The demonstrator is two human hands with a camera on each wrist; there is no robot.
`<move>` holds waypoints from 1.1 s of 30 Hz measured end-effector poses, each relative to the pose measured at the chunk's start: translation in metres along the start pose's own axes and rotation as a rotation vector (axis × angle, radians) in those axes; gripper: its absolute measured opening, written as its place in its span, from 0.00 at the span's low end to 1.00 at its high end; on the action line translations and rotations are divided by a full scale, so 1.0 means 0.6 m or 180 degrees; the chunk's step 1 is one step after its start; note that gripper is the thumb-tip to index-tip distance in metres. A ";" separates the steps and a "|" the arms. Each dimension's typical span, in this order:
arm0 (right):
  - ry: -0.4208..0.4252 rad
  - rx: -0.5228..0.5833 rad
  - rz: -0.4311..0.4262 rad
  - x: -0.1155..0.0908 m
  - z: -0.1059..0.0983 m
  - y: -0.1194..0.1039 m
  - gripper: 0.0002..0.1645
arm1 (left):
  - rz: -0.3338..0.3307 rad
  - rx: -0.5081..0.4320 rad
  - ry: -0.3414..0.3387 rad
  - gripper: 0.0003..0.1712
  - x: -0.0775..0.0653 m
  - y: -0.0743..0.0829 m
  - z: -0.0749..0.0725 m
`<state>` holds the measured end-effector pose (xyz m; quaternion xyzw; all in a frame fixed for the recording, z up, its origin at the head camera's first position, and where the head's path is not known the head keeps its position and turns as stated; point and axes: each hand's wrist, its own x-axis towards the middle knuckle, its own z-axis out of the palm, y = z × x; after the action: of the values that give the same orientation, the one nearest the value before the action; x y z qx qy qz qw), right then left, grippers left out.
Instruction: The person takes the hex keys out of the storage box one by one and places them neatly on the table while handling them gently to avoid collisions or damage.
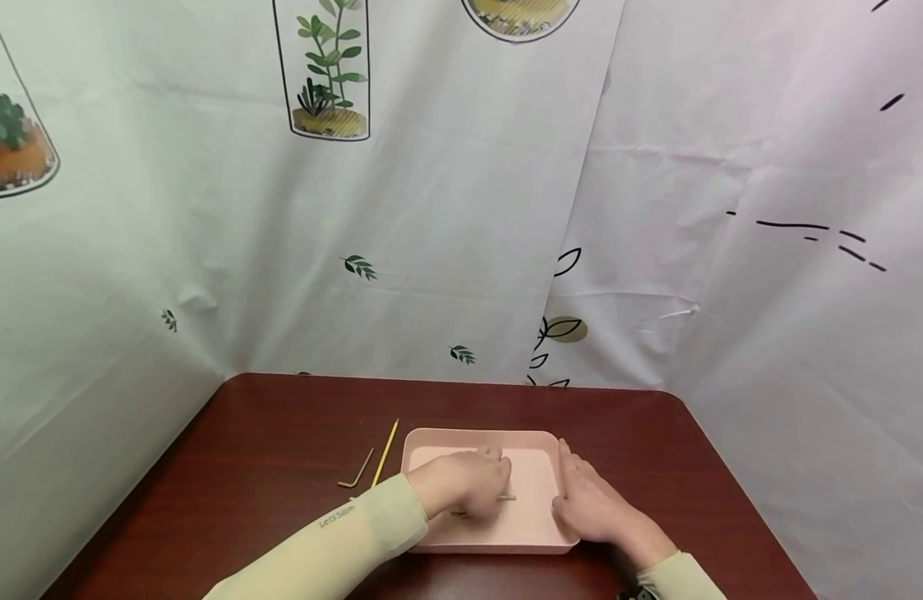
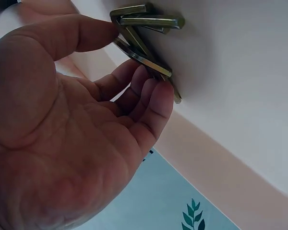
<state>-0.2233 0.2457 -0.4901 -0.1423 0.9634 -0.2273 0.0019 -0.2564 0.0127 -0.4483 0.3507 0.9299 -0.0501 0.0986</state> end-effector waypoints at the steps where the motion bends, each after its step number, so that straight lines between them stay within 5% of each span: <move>1: 0.0011 -0.0013 -0.0008 0.000 0.000 0.000 0.54 | -0.0006 -0.0001 -0.0007 0.15 0.001 0.000 0.000; 18: -0.0047 0.0042 -0.0019 0.000 -0.003 0.000 0.54 | 0.0114 0.0407 0.0005 0.16 -0.003 0.000 -0.002; 23: -0.0060 0.0052 0.0005 0.000 -0.003 0.000 0.54 | 0.0161 0.0401 0.0035 0.22 -0.003 -0.003 -0.003; 33: -0.0010 0.0013 -0.0012 0.000 -0.003 -0.002 0.54 | 0.0165 0.0308 0.0061 0.14 0.001 -0.008 0.002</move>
<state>-0.2232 0.2455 -0.4882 -0.1444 0.9626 -0.2290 0.0034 -0.2596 0.0092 -0.4492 0.3795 0.9179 -0.0891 0.0739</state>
